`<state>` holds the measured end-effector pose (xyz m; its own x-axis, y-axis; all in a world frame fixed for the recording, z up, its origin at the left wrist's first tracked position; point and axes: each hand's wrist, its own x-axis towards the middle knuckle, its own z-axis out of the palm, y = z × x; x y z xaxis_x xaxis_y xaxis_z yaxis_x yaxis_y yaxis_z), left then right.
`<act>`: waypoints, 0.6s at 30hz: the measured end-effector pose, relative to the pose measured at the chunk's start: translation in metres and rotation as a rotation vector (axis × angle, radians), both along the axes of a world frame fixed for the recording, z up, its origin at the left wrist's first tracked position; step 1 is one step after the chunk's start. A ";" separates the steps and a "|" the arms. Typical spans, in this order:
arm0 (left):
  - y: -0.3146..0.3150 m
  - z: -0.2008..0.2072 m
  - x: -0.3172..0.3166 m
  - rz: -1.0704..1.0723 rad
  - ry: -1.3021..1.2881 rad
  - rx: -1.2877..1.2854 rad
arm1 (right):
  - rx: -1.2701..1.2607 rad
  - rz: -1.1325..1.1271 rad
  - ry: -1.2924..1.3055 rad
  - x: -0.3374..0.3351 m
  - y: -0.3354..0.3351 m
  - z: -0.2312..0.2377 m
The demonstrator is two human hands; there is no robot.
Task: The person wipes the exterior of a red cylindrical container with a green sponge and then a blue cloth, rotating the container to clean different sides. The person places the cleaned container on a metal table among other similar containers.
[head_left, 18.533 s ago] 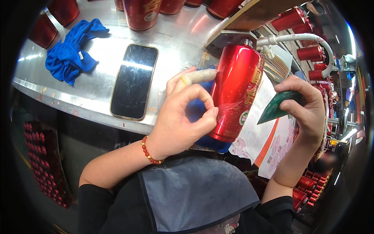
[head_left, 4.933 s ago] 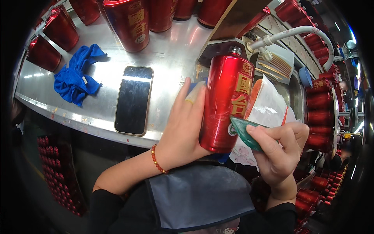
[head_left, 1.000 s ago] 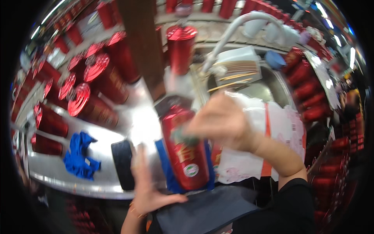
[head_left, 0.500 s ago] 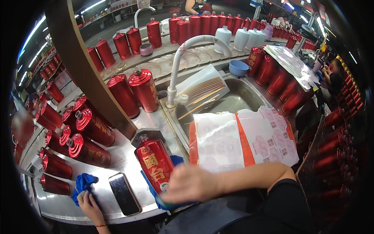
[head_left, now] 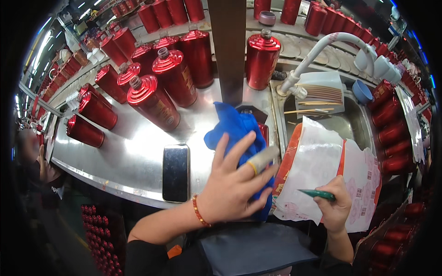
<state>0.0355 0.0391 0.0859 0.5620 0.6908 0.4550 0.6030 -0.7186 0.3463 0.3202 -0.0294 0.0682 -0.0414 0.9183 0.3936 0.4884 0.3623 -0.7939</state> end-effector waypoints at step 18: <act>-0.024 0.000 -0.069 -0.069 -0.406 -0.023 | -0.206 0.101 0.036 -0.006 -0.004 0.018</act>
